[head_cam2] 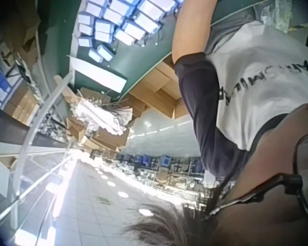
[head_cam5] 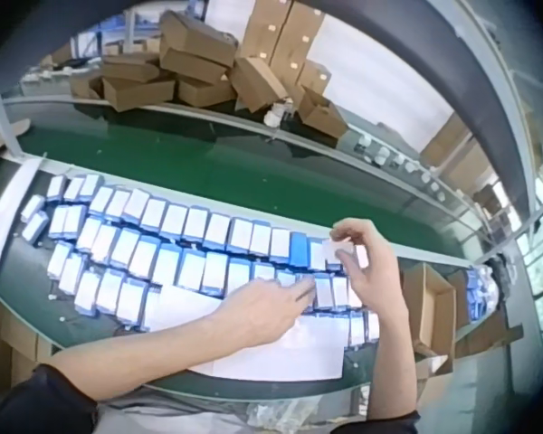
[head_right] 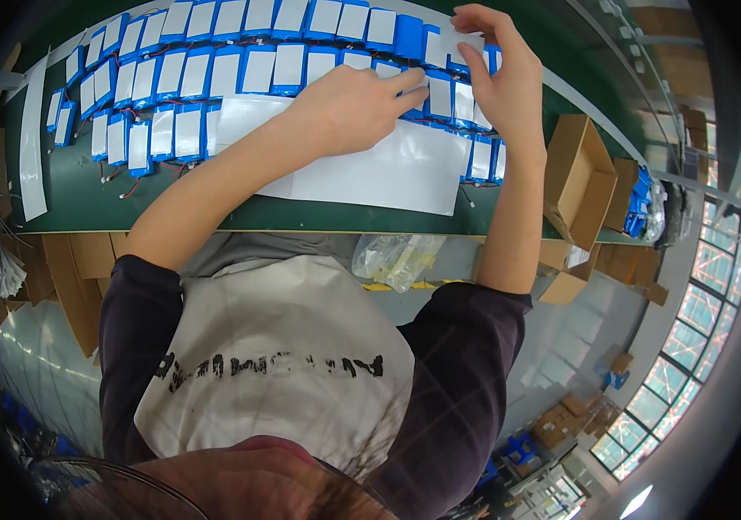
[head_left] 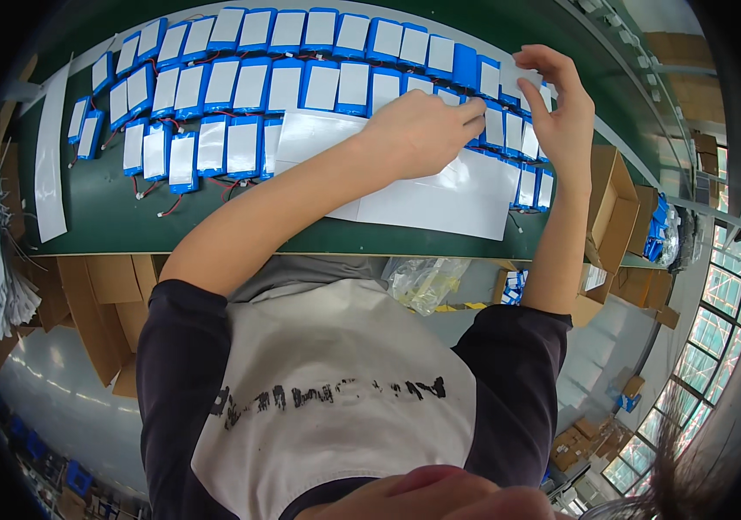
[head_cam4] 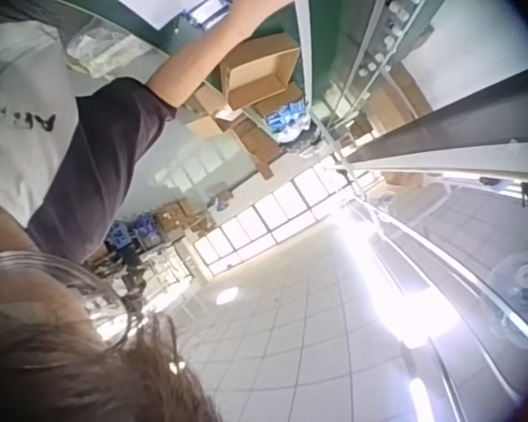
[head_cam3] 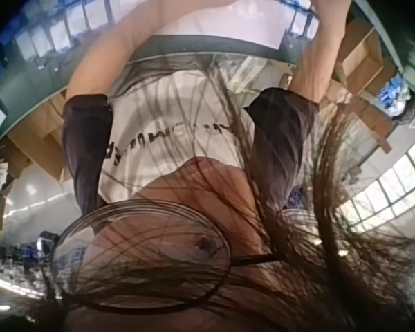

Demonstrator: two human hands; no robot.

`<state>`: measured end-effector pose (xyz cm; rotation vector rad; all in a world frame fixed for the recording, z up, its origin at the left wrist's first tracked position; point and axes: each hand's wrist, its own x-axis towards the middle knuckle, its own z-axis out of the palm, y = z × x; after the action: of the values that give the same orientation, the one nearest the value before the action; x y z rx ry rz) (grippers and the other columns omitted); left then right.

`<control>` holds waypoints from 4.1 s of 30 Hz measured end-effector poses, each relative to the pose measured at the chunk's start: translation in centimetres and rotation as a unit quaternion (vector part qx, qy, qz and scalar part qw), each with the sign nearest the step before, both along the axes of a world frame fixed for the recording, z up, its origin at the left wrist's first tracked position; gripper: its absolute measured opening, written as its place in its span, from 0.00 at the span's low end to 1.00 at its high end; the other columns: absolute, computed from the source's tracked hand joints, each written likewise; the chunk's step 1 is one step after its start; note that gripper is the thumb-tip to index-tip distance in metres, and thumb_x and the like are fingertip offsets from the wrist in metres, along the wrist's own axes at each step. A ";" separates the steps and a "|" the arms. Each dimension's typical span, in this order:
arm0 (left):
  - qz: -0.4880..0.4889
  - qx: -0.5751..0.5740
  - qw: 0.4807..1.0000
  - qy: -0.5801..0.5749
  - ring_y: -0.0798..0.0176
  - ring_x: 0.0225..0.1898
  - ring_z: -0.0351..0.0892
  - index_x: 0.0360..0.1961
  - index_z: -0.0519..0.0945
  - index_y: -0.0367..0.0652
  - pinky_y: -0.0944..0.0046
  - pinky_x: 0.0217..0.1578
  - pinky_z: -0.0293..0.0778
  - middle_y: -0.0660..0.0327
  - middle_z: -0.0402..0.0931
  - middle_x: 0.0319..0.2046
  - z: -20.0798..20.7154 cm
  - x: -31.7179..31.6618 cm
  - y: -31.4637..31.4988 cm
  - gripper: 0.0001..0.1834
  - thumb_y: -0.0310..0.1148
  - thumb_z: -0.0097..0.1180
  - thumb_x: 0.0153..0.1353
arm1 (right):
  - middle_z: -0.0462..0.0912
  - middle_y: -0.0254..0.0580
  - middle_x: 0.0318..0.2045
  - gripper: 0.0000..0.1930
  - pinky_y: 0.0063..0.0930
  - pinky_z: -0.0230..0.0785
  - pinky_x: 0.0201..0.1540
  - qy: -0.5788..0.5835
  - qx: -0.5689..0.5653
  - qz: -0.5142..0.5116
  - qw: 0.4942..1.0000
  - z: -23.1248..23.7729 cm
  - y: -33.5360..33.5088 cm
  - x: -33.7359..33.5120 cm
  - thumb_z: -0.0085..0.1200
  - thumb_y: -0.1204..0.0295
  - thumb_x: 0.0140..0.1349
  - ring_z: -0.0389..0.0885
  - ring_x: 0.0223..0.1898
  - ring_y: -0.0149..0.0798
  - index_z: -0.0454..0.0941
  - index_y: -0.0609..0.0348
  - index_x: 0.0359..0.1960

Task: The person applies white rectangular labels to blue rectangular battery cells arranged in rows on a green workbench. They peel each label from a backing sheet and press it onto the surface of the cells one by one.

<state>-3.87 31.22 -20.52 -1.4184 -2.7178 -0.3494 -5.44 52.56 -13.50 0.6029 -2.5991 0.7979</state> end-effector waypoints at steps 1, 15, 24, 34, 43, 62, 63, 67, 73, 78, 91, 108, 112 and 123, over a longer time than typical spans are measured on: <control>-0.001 0.004 1.000 0.007 0.57 0.36 0.88 0.62 0.73 0.46 0.58 0.33 0.84 0.60 0.70 0.70 -0.1 0.1 0.1 0.26 0.30 0.61 0.62 | 0.89 0.40 0.48 0.20 0.34 0.75 0.61 -0.007 -0.020 0.011 1.000 -0.1 -0.3 -0.2 0.63 0.84 0.62 0.86 0.53 0.39 0.79 0.55 0.55; 0.000 0.045 0.998 0.040 0.54 0.37 0.88 0.58 0.74 0.46 0.59 0.31 0.83 0.59 0.72 0.65 -1.1 0.1 0.2 0.25 0.32 0.64 0.60 | 0.90 0.37 0.39 0.23 0.39 0.77 0.60 -0.105 0.092 0.107 0.984 -0.2 -1.0 -4.6 0.61 0.84 0.63 0.89 0.46 0.41 0.79 0.49 0.58; 0.072 0.130 0.988 0.039 0.51 0.36 0.88 0.53 0.76 0.45 0.58 0.27 0.83 0.49 0.69 0.70 -2.0 0.4 0.3 0.22 0.34 0.64 0.58 | 0.90 0.37 0.39 0.25 0.43 0.76 0.62 -0.155 0.102 0.130 0.974 -1.0 -1.9 -5.8 0.61 0.83 0.62 0.89 0.46 0.41 0.79 0.47 0.60; 0.078 0.100 0.992 -0.005 0.48 0.34 0.88 0.60 0.74 0.47 0.55 0.32 0.84 0.45 0.70 0.69 -1.3 0.4 0.4 0.24 0.37 0.60 0.63 | 0.90 0.36 0.46 0.16 0.39 0.76 0.61 0.034 0.114 0.062 0.991 -4.7 -1.1 -6.4 0.64 0.77 0.62 0.86 0.53 0.45 0.83 0.48 0.52; 0.065 0.118 0.991 0.005 0.49 0.33 0.86 0.57 0.74 0.46 0.54 0.34 0.84 0.43 0.75 0.61 -1.7 0.2 0.1 0.21 0.38 0.58 0.65 | 0.88 0.42 0.49 0.12 0.44 0.71 0.60 0.053 0.129 0.079 0.987 -5.2 -2.9 -5.2 0.60 0.73 0.65 0.81 0.55 0.51 0.86 0.55 0.49; -0.005 0.110 0.986 0.127 0.55 0.36 0.85 0.30 0.81 0.42 0.53 0.28 0.82 0.61 0.81 0.27 2.6 3.8 -4.9 0.08 0.35 0.59 0.61 | 0.86 0.41 0.57 0.19 0.40 0.66 0.67 -0.030 0.097 -0.010 0.995 -7.2 -2.5 -5.3 0.67 0.62 0.63 0.78 0.60 0.50 0.89 0.54 0.54; 0.020 0.144 0.983 0.111 0.57 0.34 0.85 0.30 0.81 0.42 0.54 0.29 0.81 0.62 0.81 0.26 4.0 4.4 -6.7 0.09 0.36 0.59 0.62 | 0.84 0.44 0.59 0.17 0.42 0.63 0.69 0.008 0.125 -0.019 0.992 -6.5 -2.9 -4.6 0.64 0.63 0.66 0.76 0.62 0.52 0.88 0.55 0.53; 0.152 0.260 0.949 0.097 0.63 0.30 0.83 0.37 0.86 0.45 0.59 0.31 0.80 0.63 0.84 0.27 6.0 6.3 -17.8 0.10 0.40 0.62 0.66 | 0.81 0.48 0.60 0.15 0.40 0.63 0.69 0.027 0.044 -0.009 0.999 -3.2 -3.7 0.5 0.55 0.69 0.73 0.75 0.64 0.51 0.83 0.57 0.57; 0.558 0.356 0.745 0.080 0.71 0.36 0.80 0.49 0.85 0.38 0.66 0.40 0.74 0.56 0.86 0.34 6.4 3.6 -45.4 0.19 0.44 0.56 0.74 | 0.83 0.48 0.53 0.11 0.37 0.66 0.65 -0.021 0.014 0.030 0.999 -0.5 -4.2 7.6 0.54 0.74 0.71 0.79 0.58 0.48 0.83 0.62 0.51; 0.650 0.235 0.718 0.084 0.42 0.49 0.85 0.49 0.84 0.38 0.51 0.52 0.75 0.45 0.87 0.43 2.5 -1.1 -55.4 0.24 0.50 0.51 0.73 | 0.84 0.47 0.49 0.12 0.33 0.69 0.60 -0.039 -0.175 -0.079 0.981 -5.3 -1.7 10.9 0.47 0.73 0.77 0.80 0.53 0.41 0.81 0.67 0.49; 0.652 -0.024 0.751 0.107 0.30 0.40 0.85 0.53 0.75 0.42 0.34 0.46 0.81 0.40 0.81 0.49 -3.0 -6.1 -50.6 0.18 0.43 0.40 0.77 | 0.84 0.47 0.40 0.11 0.33 0.72 0.52 0.029 -0.188 -0.177 0.966 -9.2 -5.0 13.6 0.48 0.74 0.78 0.81 0.42 0.41 0.80 0.70 0.42; 0.319 0.092 0.936 0.117 0.43 0.69 0.66 0.65 0.76 0.50 0.45 0.68 0.65 0.53 0.70 0.67 -0.7 2.3 -42.9 0.27 0.44 0.64 0.67 | 0.83 0.49 0.53 0.15 0.45 0.65 0.65 0.089 0.008 -0.160 0.983 -7.5 -0.4 13.6 0.63 0.75 0.64 0.78 0.57 0.53 0.83 0.61 0.52; 0.292 0.071 0.934 0.195 0.45 0.74 0.60 0.70 0.73 0.52 0.46 0.73 0.58 0.52 0.64 0.72 -0.9 1.7 -41.8 0.33 0.46 0.66 0.65 | 0.73 0.49 0.66 0.26 0.47 0.60 0.69 0.024 0.066 -0.162 0.984 -7.5 3.3 14.0 0.67 0.70 0.60 0.70 0.66 0.54 0.79 0.58 0.61; 0.290 0.053 0.941 0.167 0.48 0.52 0.74 0.53 0.79 0.43 0.53 0.56 0.71 0.56 0.77 0.51 -1.0 -0.7 -43.6 0.29 0.51 0.70 0.59 | 0.81 0.46 0.59 0.18 0.45 0.61 0.66 0.071 0.094 -0.186 0.975 -8.2 2.8 14.0 0.60 0.69 0.68 0.75 0.62 0.51 0.81 0.57 0.58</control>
<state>-4.62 -12.34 -21.54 -0.5346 -2.6159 -0.1892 8.56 55.33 -21.67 0.1995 -2.5579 0.3778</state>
